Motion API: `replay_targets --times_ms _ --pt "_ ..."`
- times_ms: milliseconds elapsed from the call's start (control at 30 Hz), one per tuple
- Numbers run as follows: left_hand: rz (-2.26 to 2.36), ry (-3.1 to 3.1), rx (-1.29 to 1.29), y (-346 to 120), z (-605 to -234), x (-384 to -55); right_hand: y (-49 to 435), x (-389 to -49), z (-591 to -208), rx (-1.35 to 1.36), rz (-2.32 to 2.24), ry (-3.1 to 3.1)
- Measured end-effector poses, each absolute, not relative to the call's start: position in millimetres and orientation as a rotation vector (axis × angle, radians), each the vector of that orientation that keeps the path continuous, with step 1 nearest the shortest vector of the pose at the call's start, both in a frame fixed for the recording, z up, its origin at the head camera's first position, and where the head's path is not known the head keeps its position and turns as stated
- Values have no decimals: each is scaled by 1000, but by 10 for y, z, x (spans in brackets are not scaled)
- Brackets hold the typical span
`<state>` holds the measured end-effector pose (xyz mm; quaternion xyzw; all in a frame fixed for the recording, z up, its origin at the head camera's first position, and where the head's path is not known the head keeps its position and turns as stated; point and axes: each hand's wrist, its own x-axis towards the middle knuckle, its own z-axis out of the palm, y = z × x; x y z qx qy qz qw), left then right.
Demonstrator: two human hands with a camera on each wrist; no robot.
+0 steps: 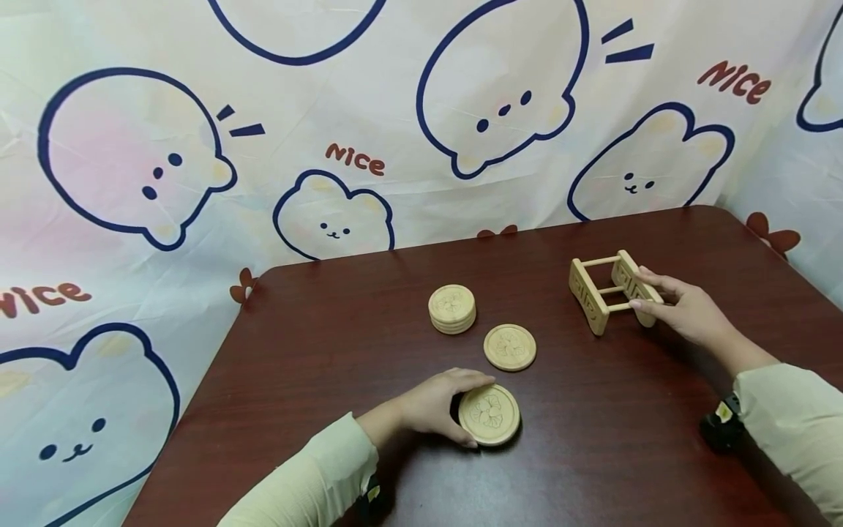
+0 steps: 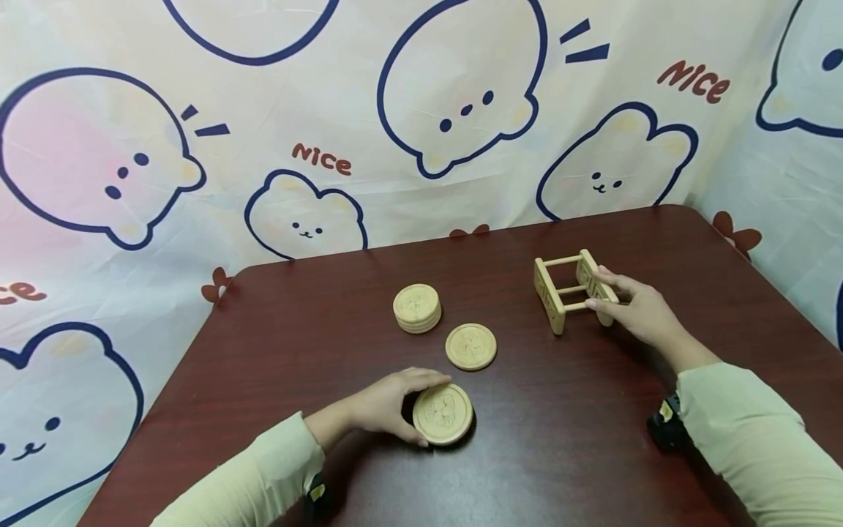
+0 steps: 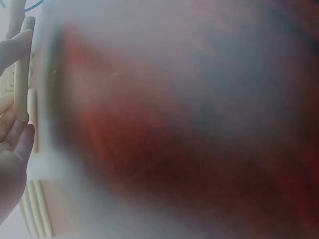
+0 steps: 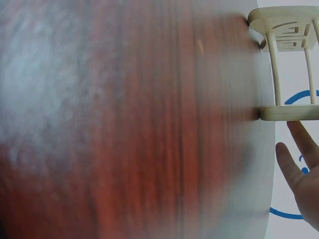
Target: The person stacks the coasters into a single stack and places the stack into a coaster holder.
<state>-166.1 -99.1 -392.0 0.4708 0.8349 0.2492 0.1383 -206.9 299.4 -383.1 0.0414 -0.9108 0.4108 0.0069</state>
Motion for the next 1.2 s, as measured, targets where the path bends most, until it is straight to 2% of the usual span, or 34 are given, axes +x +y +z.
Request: replay_targets --times_ms 933,1200 --pt "892 2656 1268 -1107 -3661 -2010 3002 -2060 -3848 108 1276 -2849" --pt "910 2743 1112 -1164 -3601 -2153 2996 -2076 -3840 106 1277 -2863"
